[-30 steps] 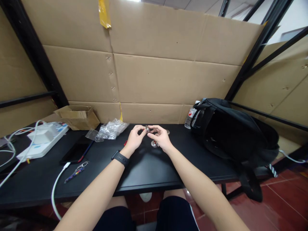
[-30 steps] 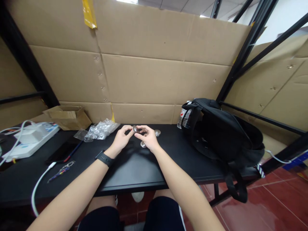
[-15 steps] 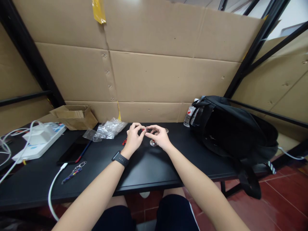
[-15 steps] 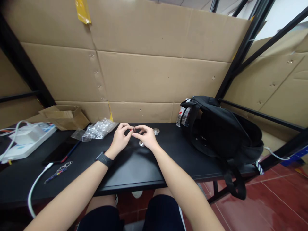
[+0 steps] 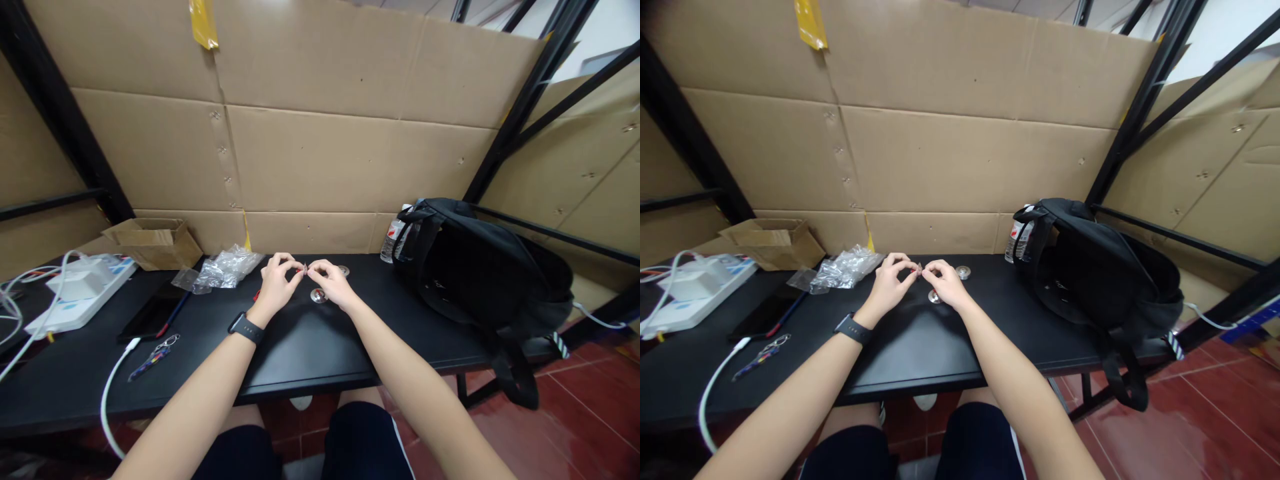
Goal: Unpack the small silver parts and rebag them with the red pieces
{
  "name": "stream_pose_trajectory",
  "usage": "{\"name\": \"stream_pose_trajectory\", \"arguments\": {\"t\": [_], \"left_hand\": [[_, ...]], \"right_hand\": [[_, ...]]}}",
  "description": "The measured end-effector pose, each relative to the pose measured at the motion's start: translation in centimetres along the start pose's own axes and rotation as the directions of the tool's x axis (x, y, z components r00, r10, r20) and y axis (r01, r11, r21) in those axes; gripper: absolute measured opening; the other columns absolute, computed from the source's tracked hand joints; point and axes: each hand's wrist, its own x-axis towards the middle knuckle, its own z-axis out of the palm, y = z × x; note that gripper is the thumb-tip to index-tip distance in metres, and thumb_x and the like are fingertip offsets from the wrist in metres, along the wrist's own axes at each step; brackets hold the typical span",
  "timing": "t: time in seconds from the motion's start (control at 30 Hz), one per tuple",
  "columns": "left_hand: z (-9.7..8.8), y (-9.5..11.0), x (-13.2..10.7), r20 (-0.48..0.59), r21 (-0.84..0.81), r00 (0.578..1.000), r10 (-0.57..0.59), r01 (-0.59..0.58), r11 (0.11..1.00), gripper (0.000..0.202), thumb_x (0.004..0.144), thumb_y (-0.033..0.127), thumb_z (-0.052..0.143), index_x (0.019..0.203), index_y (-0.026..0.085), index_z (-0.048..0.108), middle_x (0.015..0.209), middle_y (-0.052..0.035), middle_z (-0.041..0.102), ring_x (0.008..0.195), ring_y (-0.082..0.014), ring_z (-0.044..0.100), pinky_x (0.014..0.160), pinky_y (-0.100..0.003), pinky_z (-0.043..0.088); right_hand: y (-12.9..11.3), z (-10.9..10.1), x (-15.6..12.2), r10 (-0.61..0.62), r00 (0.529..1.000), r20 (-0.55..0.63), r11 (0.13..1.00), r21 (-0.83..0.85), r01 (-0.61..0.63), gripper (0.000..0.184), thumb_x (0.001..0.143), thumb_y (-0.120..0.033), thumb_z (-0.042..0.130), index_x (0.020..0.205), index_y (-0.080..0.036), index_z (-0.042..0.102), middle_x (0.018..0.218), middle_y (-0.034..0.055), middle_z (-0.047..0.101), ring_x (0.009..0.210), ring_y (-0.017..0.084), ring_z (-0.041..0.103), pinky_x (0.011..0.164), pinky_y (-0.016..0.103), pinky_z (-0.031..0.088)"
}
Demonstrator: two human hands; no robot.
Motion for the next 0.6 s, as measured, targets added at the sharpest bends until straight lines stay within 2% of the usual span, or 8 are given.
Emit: {"name": "stream_pose_trajectory", "arguments": {"t": [0.1, 0.2, 0.37, 0.5, 0.6], "left_hand": [[-0.5, -0.4, 0.2, -0.064, -0.072, 0.998, -0.012, 0.008, 0.997, 0.017, 0.093, 0.028, 0.057, 0.105, 0.026, 0.069, 0.116, -0.0047, 0.061, 0.116, -0.0233, 0.057, 0.103, -0.039, 0.041], [-0.9, -0.4, 0.1, 0.009, -0.033, 1.000, 0.025, -0.025, 0.999, 0.019, 0.089, 0.034, 0.064, 0.106, 0.029, 0.071, 0.120, -0.0033, 0.062, 0.118, -0.0246, 0.056, 0.104, -0.040, 0.038], [-0.4, -0.6, -0.3, 0.230, 0.114, 0.972, 0.049, -0.077, 0.990, 0.017, 0.086, 0.046, 0.070, 0.094, 0.034, 0.078, 0.121, -0.0024, 0.066, 0.121, -0.0299, 0.050, 0.098, -0.045, 0.037], [0.0, -1.2, -0.2, 0.257, 0.151, 0.965, 0.049, -0.090, 0.984, 0.016, 0.084, 0.048, 0.072, 0.087, 0.034, 0.079, 0.118, -0.0029, 0.067, 0.119, -0.0305, 0.048, 0.095, -0.045, 0.036], [0.1, -1.8, -0.2, 0.268, 0.186, 0.963, 0.022, -0.074, 0.980, 0.011, 0.084, 0.043, 0.073, 0.083, 0.035, 0.081, 0.111, -0.0033, 0.068, 0.115, -0.0302, 0.048, 0.094, -0.045, 0.034]], "right_hand": [[0.3, -0.3, 0.1, 0.006, 1.000, 0.024, 0.983, -0.184, -0.001, 0.019, 0.089, -0.034, 0.065, 0.076, -0.021, 0.069, 0.107, 0.0056, 0.064, 0.105, 0.021, 0.058, 0.086, 0.033, 0.046], [0.4, -0.6, 0.0, 0.020, 0.998, 0.055, 0.949, -0.316, -0.001, 0.016, 0.088, -0.032, 0.067, 0.076, -0.021, 0.070, 0.114, 0.0067, 0.062, 0.111, 0.023, 0.054, 0.087, 0.036, 0.046], [0.0, -0.6, -0.2, 0.025, 0.996, 0.091, 0.975, -0.222, -0.004, 0.019, 0.091, -0.037, 0.064, 0.081, -0.022, 0.071, 0.122, 0.0075, 0.059, 0.112, 0.023, 0.055, 0.078, 0.032, 0.048], [-0.4, -0.7, -0.2, -0.025, 0.990, 0.139, 0.966, -0.252, 0.060, 0.022, 0.092, -0.037, 0.062, 0.080, -0.021, 0.069, 0.114, 0.0071, 0.063, 0.108, 0.021, 0.057, 0.082, 0.033, 0.048], [-0.2, -1.4, -0.3, -0.017, 0.984, 0.175, 0.949, -0.308, 0.071, 0.016, 0.093, -0.035, 0.060, 0.091, -0.021, 0.067, 0.095, 0.0037, 0.065, 0.087, 0.017, 0.061, 0.079, 0.031, 0.047]]}}
